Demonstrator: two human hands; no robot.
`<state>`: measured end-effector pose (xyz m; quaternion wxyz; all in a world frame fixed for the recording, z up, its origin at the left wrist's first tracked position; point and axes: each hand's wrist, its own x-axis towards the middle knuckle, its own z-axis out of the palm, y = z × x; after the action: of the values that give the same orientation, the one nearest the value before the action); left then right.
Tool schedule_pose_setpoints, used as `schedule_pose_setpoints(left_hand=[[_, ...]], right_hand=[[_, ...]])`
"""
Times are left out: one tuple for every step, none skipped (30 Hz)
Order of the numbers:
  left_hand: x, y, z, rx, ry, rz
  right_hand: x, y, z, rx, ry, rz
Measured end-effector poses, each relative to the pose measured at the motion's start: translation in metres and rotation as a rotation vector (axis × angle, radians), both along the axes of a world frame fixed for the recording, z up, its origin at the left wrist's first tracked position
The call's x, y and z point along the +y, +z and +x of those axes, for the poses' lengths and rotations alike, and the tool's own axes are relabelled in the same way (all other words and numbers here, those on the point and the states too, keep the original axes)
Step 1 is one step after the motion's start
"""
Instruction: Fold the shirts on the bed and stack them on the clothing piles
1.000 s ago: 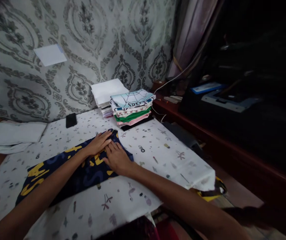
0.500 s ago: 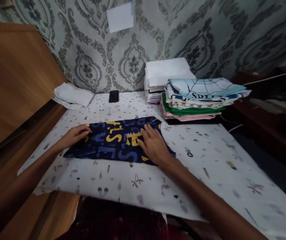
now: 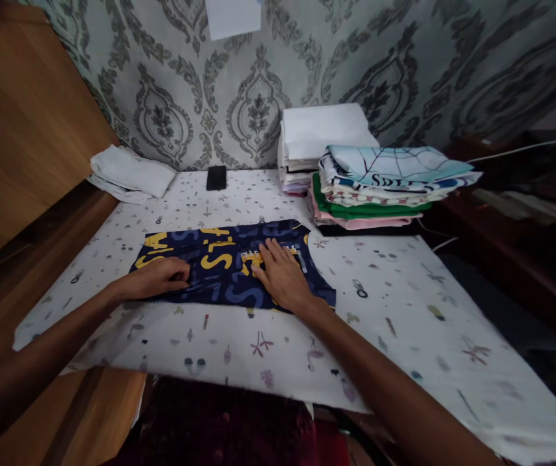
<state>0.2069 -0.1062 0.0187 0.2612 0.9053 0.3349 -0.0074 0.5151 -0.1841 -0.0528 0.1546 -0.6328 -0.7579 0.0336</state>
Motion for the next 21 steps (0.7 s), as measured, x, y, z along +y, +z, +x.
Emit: schedule_pose_setpoints(left_hand=[[0.001, 0.002, 0.000, -0.004, -0.014, -0.021], [0.003, 0.004, -0.001, -0.014, -0.016, -0.050], [0.005, 0.006, -0.003, -0.031, -0.004, -0.083], [0.007, 0.008, -0.004, -0.051, 0.021, -0.117], [0.009, 0.009, -0.005, -0.071, 0.055, -0.145], [0.011, 0.011, -0.007, -0.088, 0.090, -0.164], [0.013, 0.012, -0.008, -0.102, 0.118, -0.175], [0.016, 0.012, -0.010, -0.110, 0.134, -0.185], [0.018, 0.013, -0.012, -0.111, 0.144, -0.202], [0.020, 0.014, -0.015, -0.107, 0.152, -0.228], [0.021, 0.015, -0.018, -0.098, 0.162, -0.262], [0.022, 0.016, -0.023, -0.081, 0.173, -0.307], [0.023, 0.018, -0.029, -0.057, 0.186, -0.361], [0.023, 0.020, -0.037, -0.029, 0.200, -0.423], [0.023, 0.021, -0.045, -0.007, 0.216, -0.490], [0.023, 0.023, -0.054, -0.002, 0.237, -0.557], [0.021, 0.023, -0.062, -0.020, 0.271, -0.617], [0.020, 0.023, -0.071, -0.067, 0.323, -0.665], [0.017, 0.022, -0.078, -0.140, 0.394, -0.698], [0.014, 0.020, -0.083, -0.230, 0.479, -0.718], [0.011, 0.018, -0.087, -0.325, 0.567, -0.730]], right_hand=[[0.000, 0.000, 0.000, -0.001, -0.002, 0.002], [0.000, -0.001, 0.000, -0.002, -0.003, 0.006], [0.001, -0.002, 0.001, -0.002, -0.003, 0.012], [0.001, -0.003, 0.001, -0.001, -0.002, 0.019], [0.001, -0.004, 0.001, 0.001, -0.001, 0.027], [0.002, -0.005, 0.001, 0.004, 0.000, 0.036], [0.002, -0.006, 0.002, 0.005, 0.000, 0.045], [0.002, -0.007, 0.002, 0.004, -0.001, 0.050], [0.002, -0.008, 0.002, 0.000, -0.003, 0.052], [0.003, -0.008, 0.002, -0.004, -0.005, 0.052], [0.003, -0.009, 0.002, -0.007, -0.006, 0.053], [0.003, -0.009, 0.002, -0.008, -0.005, 0.056], [0.003, -0.009, 0.002, -0.006, -0.003, 0.059], [0.003, -0.009, 0.002, -0.004, -0.001, 0.063], [0.003, -0.009, 0.001, -0.003, 0.000, 0.064], [0.003, -0.008, 0.001, -0.005, 0.000, 0.061], [0.003, -0.008, 0.001, -0.010, -0.002, 0.057], [0.003, -0.008, 0.001, -0.016, -0.004, 0.051], [0.003, -0.008, 0.001, -0.022, -0.005, 0.048], [0.003, -0.008, 0.001, -0.025, -0.005, 0.048], [0.003, -0.008, 0.001, -0.026, -0.004, 0.050]])
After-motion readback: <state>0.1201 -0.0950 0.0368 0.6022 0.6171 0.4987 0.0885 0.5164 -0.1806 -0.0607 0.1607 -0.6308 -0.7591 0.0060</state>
